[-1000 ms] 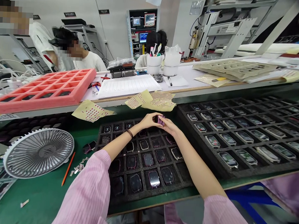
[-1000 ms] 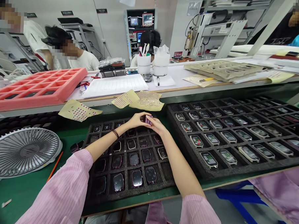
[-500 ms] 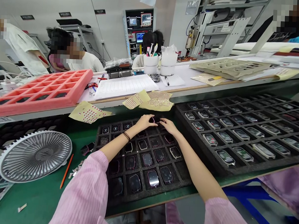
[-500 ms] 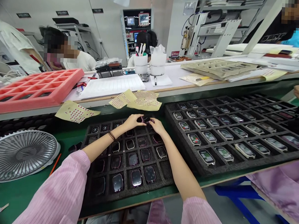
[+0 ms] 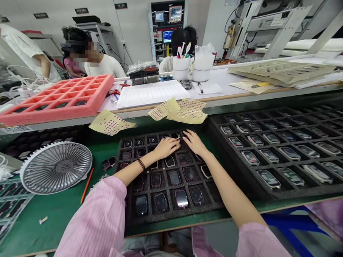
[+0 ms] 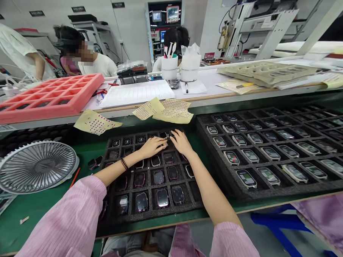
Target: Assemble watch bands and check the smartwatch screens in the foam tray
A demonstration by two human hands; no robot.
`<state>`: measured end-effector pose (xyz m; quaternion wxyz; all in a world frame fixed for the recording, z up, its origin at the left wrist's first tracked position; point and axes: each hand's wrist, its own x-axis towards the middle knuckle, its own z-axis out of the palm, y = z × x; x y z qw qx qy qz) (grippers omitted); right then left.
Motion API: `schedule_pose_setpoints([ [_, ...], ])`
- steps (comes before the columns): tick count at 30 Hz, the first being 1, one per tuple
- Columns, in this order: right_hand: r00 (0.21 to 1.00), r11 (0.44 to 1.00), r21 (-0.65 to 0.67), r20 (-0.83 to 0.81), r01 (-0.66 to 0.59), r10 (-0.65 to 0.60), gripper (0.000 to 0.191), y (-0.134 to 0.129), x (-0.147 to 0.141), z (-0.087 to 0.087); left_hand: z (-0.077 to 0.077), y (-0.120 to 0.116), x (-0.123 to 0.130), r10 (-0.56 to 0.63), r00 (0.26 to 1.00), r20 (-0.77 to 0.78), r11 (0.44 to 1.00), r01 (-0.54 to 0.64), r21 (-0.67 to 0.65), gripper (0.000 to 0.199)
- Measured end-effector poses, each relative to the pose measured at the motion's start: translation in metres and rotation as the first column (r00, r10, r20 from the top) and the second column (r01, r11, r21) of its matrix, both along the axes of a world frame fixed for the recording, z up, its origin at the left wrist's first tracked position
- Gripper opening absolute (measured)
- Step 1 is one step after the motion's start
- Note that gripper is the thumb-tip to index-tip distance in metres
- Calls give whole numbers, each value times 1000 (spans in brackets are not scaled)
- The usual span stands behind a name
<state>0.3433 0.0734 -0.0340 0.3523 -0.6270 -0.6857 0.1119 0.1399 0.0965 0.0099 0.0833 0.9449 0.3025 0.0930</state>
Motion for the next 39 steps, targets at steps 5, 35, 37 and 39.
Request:
schedule_pose_setpoints([
  [5,1000,997,-81,15,5,-4,56,3,4,-9,-7,-8,17,110,993,48,994,-110,-16,34],
  [35,982,977,97,-20,187,-186,29,-4,10,10,19,23,-11,39,991,-131,977,-65,-201,46],
  [37,981,975,103,-18,195,-195,30,-5,9,10,17,26,-18,38,997,-67,970,-53,-238,46],
  [39,982,976,113,-14,188,-188,32,-5,8,10,19,29,-30,64,998,3,963,-61,-263,46],
])
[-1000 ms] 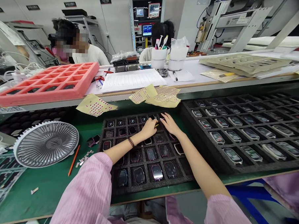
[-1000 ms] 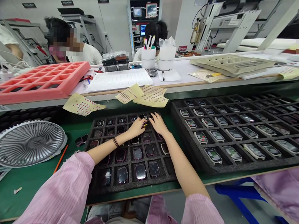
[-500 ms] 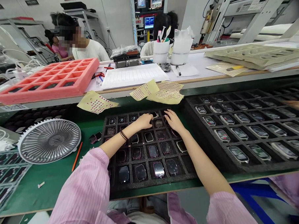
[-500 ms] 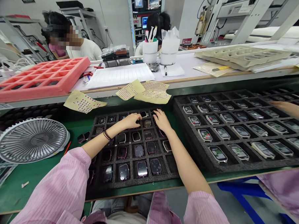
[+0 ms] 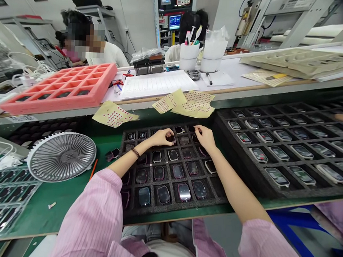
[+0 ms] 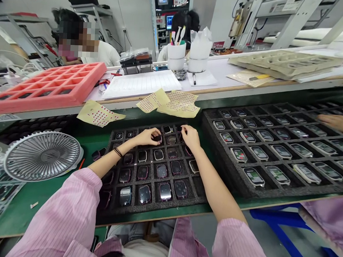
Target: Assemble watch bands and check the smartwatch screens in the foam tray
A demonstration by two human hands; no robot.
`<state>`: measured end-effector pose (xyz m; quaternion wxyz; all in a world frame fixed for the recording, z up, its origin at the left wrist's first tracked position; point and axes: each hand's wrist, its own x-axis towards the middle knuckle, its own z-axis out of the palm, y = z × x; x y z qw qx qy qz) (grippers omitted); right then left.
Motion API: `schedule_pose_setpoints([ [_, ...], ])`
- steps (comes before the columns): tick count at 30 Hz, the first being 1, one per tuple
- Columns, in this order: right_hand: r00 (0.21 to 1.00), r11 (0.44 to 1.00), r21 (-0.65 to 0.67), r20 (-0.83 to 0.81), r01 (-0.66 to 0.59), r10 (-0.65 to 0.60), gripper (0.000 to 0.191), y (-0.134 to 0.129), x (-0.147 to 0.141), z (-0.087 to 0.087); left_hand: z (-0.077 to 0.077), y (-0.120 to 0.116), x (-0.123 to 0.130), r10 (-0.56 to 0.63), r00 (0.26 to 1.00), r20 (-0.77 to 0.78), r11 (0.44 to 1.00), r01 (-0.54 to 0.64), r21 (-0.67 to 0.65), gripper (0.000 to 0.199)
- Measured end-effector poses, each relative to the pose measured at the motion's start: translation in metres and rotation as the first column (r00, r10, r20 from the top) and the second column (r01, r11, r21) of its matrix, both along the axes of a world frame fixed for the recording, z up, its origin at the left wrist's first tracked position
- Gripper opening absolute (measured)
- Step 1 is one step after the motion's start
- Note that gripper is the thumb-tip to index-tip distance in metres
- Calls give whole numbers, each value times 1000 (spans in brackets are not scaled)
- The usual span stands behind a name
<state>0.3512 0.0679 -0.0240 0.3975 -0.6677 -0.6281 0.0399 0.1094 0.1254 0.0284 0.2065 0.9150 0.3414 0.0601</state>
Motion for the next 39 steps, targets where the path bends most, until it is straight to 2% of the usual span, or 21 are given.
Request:
schedule_pose_setpoints([
  [4,999,999,-34,23,-23,24,30,0,-3,-2,12,3,-36,77,981,176,997,-74,-22,41],
  [5,999,998,-50,27,-25,26,29,0,-4,-3,15,2,-44,84,979,186,996,-83,-14,40],
  [7,999,997,-70,30,-24,26,29,0,-6,-4,19,-2,-55,74,994,86,997,-77,28,39],
  [10,1000,998,-58,17,-20,21,32,-1,-6,-3,17,-10,-56,55,987,-150,997,-46,63,38],
  [12,1000,999,-37,1,-19,19,34,-3,-5,0,12,-14,-48,63,978,-199,997,-53,59,39],
  [15,1000,1000,-5,-24,-19,19,34,-6,-2,2,8,-16,-38,87,975,-203,995,-75,69,43],
  [17,999,1000,18,-44,-22,23,33,-7,-2,3,13,-15,-41,84,979,-187,995,-73,67,38],
  [22,993,995,92,-116,-26,36,30,-5,-2,2,39,-10,-78,107,990,-90,992,-100,80,33],
  [24,988,992,122,-155,-9,28,31,-5,1,3,43,-9,-92,129,985,-114,989,-120,89,32],
  [28,975,986,159,-223,51,-14,38,-5,5,4,30,-10,-100,145,961,-234,989,-135,57,33],
  [31,969,984,163,-246,71,-29,38,-5,6,3,16,-11,-94,167,956,-242,986,-157,59,38],
  [33,968,984,163,-250,73,-30,38,-5,6,2,13,-11,-93,180,957,-228,983,-169,67,39],
  [35,967,984,163,-254,73,-29,38,-4,6,1,17,-11,-97,187,961,-205,982,-177,69,38],
  [39,964,986,157,-267,60,-16,39,-4,5,0,38,-8,-123,221,965,-138,974,-213,73,42],
])
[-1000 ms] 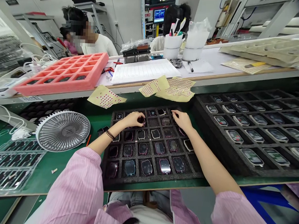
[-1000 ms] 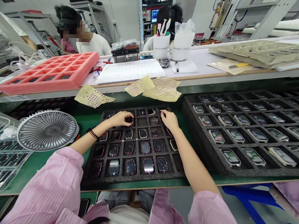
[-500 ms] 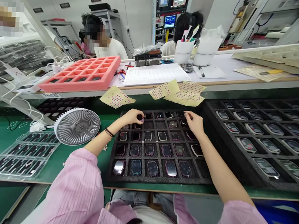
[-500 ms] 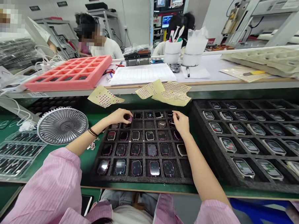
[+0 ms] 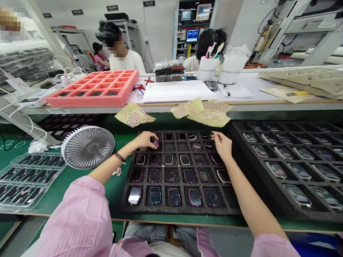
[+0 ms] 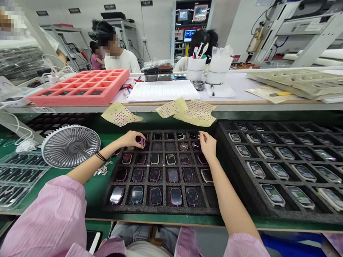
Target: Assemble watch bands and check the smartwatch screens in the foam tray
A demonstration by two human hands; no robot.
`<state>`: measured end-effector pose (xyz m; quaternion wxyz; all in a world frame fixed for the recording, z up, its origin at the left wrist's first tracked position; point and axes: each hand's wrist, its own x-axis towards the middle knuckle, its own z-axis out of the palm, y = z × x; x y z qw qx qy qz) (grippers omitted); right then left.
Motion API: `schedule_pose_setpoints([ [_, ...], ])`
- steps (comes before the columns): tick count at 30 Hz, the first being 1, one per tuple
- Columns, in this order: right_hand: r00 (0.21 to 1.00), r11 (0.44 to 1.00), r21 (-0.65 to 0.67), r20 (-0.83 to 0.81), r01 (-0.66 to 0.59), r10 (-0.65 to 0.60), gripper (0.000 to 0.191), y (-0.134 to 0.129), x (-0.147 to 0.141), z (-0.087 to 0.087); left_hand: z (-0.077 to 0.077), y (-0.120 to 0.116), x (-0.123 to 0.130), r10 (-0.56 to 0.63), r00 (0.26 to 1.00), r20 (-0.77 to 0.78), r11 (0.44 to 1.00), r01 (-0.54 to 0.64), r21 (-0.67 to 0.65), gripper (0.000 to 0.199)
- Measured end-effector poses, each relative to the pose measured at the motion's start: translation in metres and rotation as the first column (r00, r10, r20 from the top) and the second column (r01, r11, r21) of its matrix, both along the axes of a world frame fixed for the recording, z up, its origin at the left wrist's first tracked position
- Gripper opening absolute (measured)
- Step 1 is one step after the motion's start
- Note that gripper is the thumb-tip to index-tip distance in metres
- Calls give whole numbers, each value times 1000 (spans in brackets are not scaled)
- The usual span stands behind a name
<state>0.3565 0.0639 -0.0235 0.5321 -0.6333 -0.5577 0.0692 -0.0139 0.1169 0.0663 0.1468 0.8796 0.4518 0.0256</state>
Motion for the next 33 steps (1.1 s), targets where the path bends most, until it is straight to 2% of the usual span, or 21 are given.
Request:
schedule_pose_setpoints([
  [2,1000,1000,-4,-8,-14,14,39,0,-1,-1,9,2,-15,27,1000,-12,999,-26,21,43],
  [4,999,1000,-8,-13,-30,30,39,0,-1,-2,11,3,-26,53,996,-71,998,-51,26,42],
  [7,999,998,-23,-12,-53,53,38,-2,-4,-2,0,1,-32,70,988,-138,997,-73,-10,40],
  [11,997,997,-25,-2,-78,78,37,-8,-16,5,-21,-2,-30,81,987,-140,996,-86,-27,44],
  [13,992,992,-21,-26,-126,126,37,-12,-31,10,-25,-2,-30,89,988,-127,996,-92,-15,46],
  [15,968,970,-42,-90,-239,234,37,-13,-53,16,-22,-2,-32,96,990,-105,995,-97,-4,44],
  [17,903,911,-89,-200,-403,381,38,-12,-81,23,-13,-6,-35,118,990,-74,993,-118,10,44],
  [20,736,750,-169,-419,-639,532,42,-13,-132,35,9,-26,-35,186,983,-9,981,-185,58,52],
  [23,573,557,-242,-603,-794,555,41,-22,-189,50,27,-62,-28,191,976,107,966,-206,153,55],
  [25,470,443,-234,-687,-865,554,41,-31,-225,58,31,-87,-23,185,975,125,966,-204,158,53],
  [27,419,398,-215,-725,-892,547,40,-41,-256,62,28,-108,-22,204,973,107,966,-217,139,54],
  [29,411,394,-216,-748,-893,521,40,-49,-281,61,22,-123,-28,244,964,102,958,-256,128,57],
  [31,385,376,-214,-793,-902,472,38,-55,-297,58,15,-134,-44,265,947,180,952,-287,105,66],
  [33,303,324,-176,-866,-930,398,34,-57,-303,53,7,-144,-68,259,906,334,955,-293,54,74],
])
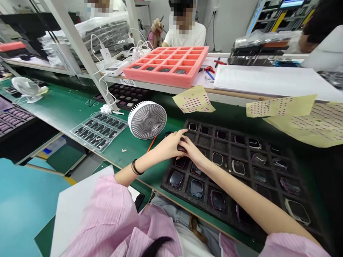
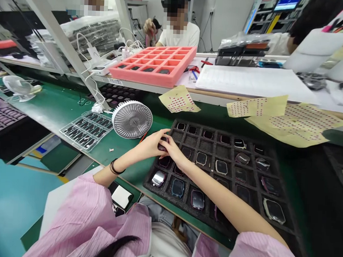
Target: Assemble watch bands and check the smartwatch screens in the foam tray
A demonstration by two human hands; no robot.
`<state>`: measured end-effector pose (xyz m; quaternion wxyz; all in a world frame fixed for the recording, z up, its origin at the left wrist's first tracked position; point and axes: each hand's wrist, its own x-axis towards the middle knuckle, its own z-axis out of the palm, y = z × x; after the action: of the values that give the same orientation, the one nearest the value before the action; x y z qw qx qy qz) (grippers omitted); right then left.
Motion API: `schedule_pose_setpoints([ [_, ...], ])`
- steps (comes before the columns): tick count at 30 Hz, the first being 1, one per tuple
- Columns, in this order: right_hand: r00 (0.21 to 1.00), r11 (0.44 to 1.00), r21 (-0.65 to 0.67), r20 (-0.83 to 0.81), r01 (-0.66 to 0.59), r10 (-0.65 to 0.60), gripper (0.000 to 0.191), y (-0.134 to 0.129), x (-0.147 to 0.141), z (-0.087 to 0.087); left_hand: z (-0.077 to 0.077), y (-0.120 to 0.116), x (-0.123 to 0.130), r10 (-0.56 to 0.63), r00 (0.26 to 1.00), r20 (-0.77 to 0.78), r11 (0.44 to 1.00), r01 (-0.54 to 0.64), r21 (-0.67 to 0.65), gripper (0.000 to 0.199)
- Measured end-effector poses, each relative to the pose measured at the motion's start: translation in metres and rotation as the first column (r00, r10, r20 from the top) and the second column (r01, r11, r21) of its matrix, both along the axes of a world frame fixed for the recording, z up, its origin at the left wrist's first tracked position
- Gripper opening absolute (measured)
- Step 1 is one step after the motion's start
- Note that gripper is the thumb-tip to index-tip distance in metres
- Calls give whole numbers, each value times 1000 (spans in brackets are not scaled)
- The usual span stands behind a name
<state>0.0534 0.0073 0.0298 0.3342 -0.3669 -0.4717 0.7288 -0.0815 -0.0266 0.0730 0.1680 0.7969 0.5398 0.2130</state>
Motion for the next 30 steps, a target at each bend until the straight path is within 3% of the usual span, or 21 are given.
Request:
schedule_pose_setpoints([
  [2,994,993,-107,-105,-53,42,31,1,2,-4,-11,-10,-28,4,990,142,1000,-4,-2,67],
  [3,987,985,-154,-151,-82,59,29,2,5,-6,-18,-14,-42,21,988,155,1000,-21,-2,52],
  [5,972,964,-230,-221,-137,85,25,3,11,-10,-35,-21,-65,23,999,32,1000,-23,9,22],
  [6,964,953,-254,-249,-163,99,25,4,14,-12,-45,-22,-74,28,997,-68,999,-26,39,19],
  [9,941,932,-288,-313,-222,127,28,4,19,-16,-72,-20,-89,35,949,-312,993,2,116,23],
  [12,930,920,-302,-340,-249,140,30,3,21,-20,-86,-14,-91,-15,903,-430,987,81,135,27],
  [16,921,906,-318,-357,-278,157,34,4,22,-22,-93,-10,-92,-52,878,-476,975,147,165,32],
  [22,919,898,-334,-362,-286,158,36,5,23,-23,-95,-8,-97,-41,935,-351,977,111,181,34],
  [30,925,903,-330,-346,-275,156,37,4,23,-21,-88,-2,-94,-48,982,-182,998,55,36,21],
])
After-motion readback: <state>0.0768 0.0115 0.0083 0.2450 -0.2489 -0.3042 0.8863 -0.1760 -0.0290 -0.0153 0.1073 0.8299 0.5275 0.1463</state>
